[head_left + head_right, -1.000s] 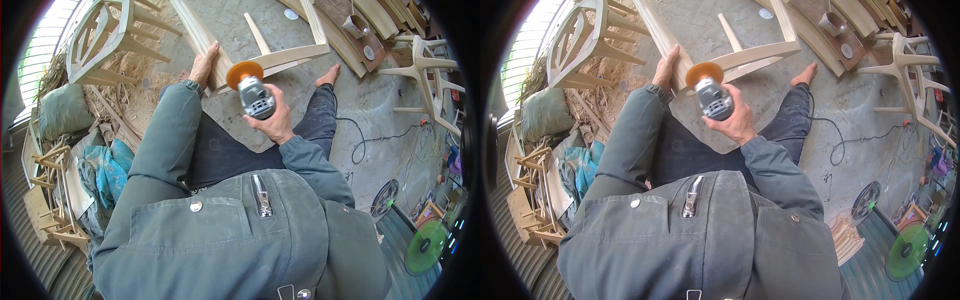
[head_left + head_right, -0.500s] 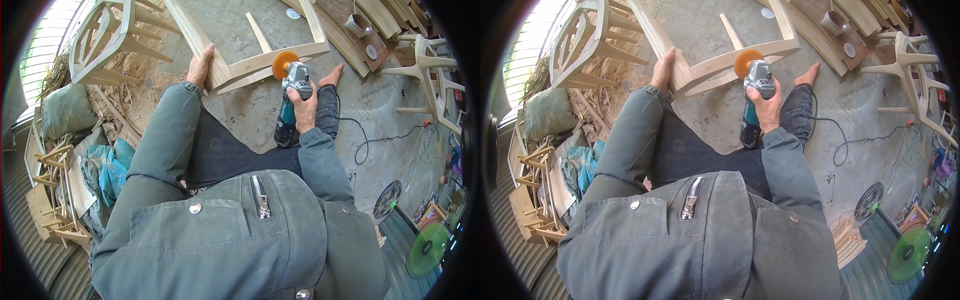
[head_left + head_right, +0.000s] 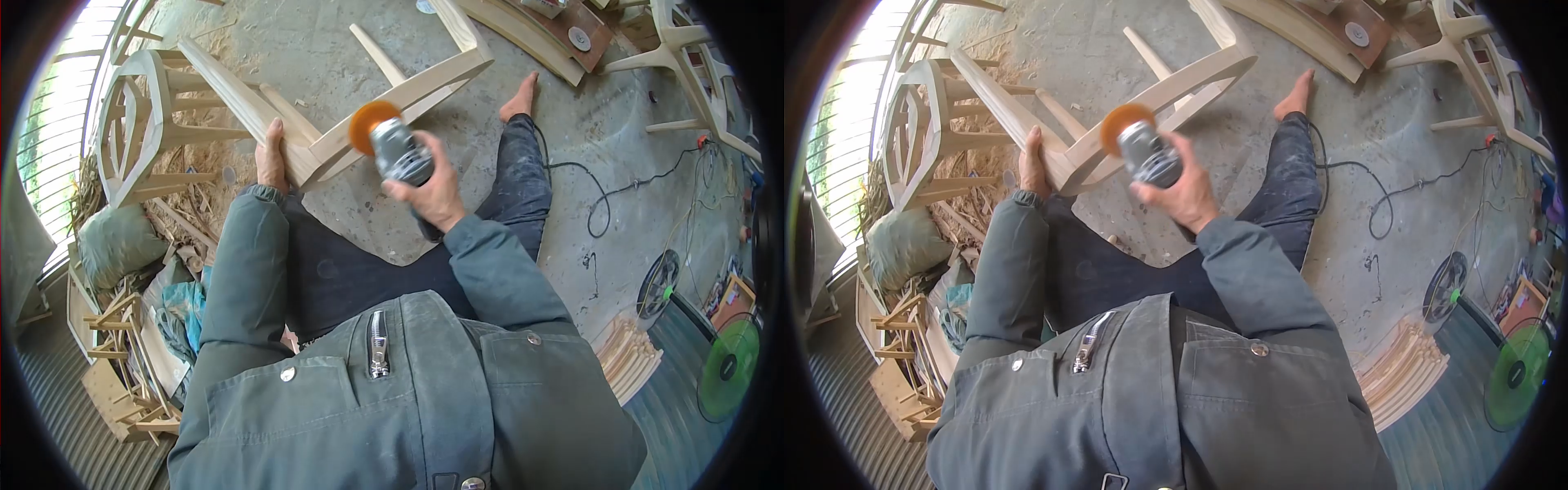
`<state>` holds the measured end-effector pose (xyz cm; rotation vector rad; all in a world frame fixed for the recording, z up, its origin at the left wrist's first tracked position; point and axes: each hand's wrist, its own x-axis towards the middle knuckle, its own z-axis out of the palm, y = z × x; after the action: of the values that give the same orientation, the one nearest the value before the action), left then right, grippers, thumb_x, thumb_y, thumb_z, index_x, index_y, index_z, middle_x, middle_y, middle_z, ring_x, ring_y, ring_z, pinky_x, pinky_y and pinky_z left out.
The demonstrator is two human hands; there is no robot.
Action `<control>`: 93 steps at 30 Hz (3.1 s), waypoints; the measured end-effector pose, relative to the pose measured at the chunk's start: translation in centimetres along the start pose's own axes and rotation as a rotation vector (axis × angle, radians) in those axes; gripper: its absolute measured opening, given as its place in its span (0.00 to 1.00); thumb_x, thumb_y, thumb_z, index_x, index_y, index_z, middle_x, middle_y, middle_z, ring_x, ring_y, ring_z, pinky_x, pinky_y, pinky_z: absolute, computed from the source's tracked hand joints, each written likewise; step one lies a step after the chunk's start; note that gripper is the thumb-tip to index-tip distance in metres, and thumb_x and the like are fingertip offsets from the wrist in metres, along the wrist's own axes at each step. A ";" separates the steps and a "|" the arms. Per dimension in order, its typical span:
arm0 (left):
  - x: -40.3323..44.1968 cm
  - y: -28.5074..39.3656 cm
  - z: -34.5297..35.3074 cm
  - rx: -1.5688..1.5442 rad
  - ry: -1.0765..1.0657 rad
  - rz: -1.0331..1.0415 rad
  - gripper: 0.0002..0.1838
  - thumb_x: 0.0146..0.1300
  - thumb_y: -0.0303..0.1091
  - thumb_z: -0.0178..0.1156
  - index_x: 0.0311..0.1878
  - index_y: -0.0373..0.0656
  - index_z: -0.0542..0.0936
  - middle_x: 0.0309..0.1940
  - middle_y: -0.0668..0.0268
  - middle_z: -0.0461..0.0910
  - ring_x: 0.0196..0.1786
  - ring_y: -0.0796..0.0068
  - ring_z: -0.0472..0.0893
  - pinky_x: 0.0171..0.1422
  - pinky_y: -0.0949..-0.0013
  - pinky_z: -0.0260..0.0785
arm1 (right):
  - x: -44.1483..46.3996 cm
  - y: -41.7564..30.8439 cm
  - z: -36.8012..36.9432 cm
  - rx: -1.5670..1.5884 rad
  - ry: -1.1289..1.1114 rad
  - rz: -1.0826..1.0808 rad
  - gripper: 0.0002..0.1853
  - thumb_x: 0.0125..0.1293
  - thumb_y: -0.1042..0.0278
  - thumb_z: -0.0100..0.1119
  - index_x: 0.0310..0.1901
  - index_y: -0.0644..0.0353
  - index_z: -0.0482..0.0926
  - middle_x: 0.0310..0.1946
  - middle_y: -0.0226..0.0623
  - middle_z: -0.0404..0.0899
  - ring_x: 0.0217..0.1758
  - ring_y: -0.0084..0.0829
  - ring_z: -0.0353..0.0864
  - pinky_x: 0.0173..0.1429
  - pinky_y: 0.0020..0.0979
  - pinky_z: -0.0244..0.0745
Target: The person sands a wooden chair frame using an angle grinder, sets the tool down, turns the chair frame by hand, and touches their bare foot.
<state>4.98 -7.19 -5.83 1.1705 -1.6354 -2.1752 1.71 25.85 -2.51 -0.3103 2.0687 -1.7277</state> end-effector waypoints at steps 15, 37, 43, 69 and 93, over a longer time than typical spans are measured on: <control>-0.6 0.6 1.8 0.073 0.058 0.042 0.46 0.64 0.60 0.70 0.72 0.31 0.70 0.59 0.54 0.81 0.57 0.61 0.83 0.63 0.60 0.77 | 2.8 3.8 -4.5 0.271 0.256 0.019 0.51 0.50 0.45 0.81 0.71 0.63 0.68 0.58 0.42 0.76 0.58 0.35 0.80 0.62 0.37 0.79; 0.8 -0.9 -1.8 0.008 0.042 0.010 0.41 0.65 0.60 0.67 0.69 0.34 0.72 0.53 0.55 0.81 0.55 0.59 0.84 0.61 0.57 0.78 | 9.4 7.4 -16.0 0.776 0.398 0.280 0.36 0.62 0.46 0.73 0.63 0.64 0.75 0.40 0.42 0.83 0.32 0.36 0.89 0.34 0.36 0.87; 1.5 -1.8 -4.1 0.004 -0.048 -0.047 0.54 0.65 0.67 0.65 0.80 0.35 0.56 0.69 0.47 0.72 0.68 0.47 0.77 0.73 0.48 0.72 | 5.7 5.1 -10.5 0.211 0.295 0.031 0.50 0.50 0.45 0.81 0.71 0.66 0.71 0.58 0.43 0.78 0.61 0.38 0.80 0.66 0.37 0.76; -0.9 0.8 3.3 0.078 0.012 0.048 0.43 0.66 0.57 0.70 0.71 0.33 0.70 0.56 0.55 0.81 0.55 0.61 0.84 0.60 0.59 0.79 | -1.3 -1.8 -2.0 -0.048 -0.296 -0.048 0.52 0.46 0.39 0.82 0.72 0.49 0.69 0.61 0.49 0.83 0.61 0.48 0.87 0.65 0.44 0.80; -1.6 1.9 7.1 0.008 -0.036 -0.024 0.39 0.65 0.56 0.74 0.66 0.36 0.74 0.52 0.61 0.82 0.50 0.67 0.84 0.58 0.62 0.79 | 0.0 1.9 -7.6 0.867 0.127 0.166 0.43 0.58 0.47 0.78 0.69 0.63 0.71 0.47 0.40 0.84 0.46 0.35 0.88 0.51 0.38 0.87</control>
<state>0.65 -1.81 -2.82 1.1662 -1.6540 -2.2187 -1.52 32.89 -3.38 0.2362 1.1836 -2.3601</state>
